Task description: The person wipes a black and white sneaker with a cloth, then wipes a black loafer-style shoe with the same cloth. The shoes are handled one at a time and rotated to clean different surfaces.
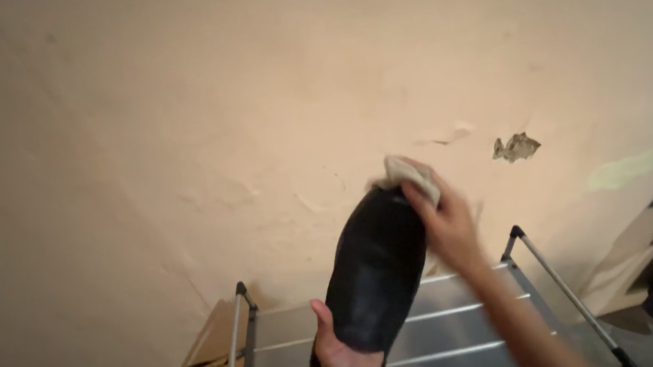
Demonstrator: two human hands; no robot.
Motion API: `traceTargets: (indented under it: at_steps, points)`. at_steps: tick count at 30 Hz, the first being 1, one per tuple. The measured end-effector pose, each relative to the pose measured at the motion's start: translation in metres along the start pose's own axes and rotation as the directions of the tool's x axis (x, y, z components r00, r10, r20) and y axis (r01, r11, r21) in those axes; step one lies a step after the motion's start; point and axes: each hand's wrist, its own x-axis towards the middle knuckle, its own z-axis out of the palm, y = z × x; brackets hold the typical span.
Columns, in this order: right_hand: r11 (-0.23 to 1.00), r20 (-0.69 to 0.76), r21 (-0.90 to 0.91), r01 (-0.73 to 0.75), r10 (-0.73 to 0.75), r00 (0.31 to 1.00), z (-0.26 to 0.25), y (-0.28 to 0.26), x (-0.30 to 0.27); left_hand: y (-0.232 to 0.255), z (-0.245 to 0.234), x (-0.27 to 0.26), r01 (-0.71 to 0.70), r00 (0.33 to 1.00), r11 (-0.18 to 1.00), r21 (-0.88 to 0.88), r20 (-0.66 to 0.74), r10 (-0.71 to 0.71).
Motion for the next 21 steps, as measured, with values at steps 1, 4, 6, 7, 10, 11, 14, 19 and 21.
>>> traceTargets:
  at_steps: [1,4,6,7,10,11,14,19,21]
  points:
    - [1.0,-0.001,-0.001,0.006,-0.006,1.0,0.01,0.009,-0.015,-0.001,-0.002,0.0,-0.002,1.0,1.0,-0.001,0.006,0.002]
    - [0.938,-0.241,0.132,0.32,-0.283,0.928,0.034,0.031,-0.05,-0.002,-0.013,0.005,-0.029,0.995,0.991,-0.13,0.091,0.041]
    - [0.96,-0.328,0.23,0.163,-0.082,0.941,0.041,0.038,-0.077,-0.007,-0.024,-0.003,-0.045,0.993,0.991,-0.126,-0.113,0.031]
    - [0.959,-0.327,0.231,0.162,-0.081,0.942,0.044,0.042,-0.085,-0.006,-0.02,-0.002,-0.046,0.993,0.991,-0.125,-0.114,0.032]
    - [0.972,-0.361,0.196,0.132,-0.053,0.931,0.05,0.065,-0.112,-0.006,-0.011,0.006,-0.038,0.99,0.998,-0.058,-0.135,0.03]
    - [0.976,-0.309,0.195,0.094,-0.03,0.951,0.051,0.081,-0.125,-0.004,-0.01,0.008,-0.023,0.983,0.999,-0.045,-0.184,0.014]
    - [0.976,-0.268,0.209,-0.065,0.121,0.956,0.031,0.142,-0.129,-0.003,-0.03,0.016,0.13,0.957,0.964,0.231,-0.284,-0.061]
    - [0.905,-0.422,0.264,-0.334,0.419,0.804,-0.021,0.048,-0.044,0.004,-0.021,0.014,0.786,0.612,0.003,0.619,-0.776,-0.152]
    - [0.976,-0.131,-0.219,-0.018,-0.011,0.991,-0.038,0.045,-0.012,-0.009,-0.034,0.006,0.318,0.948,-0.05,0.947,-0.317,0.019]
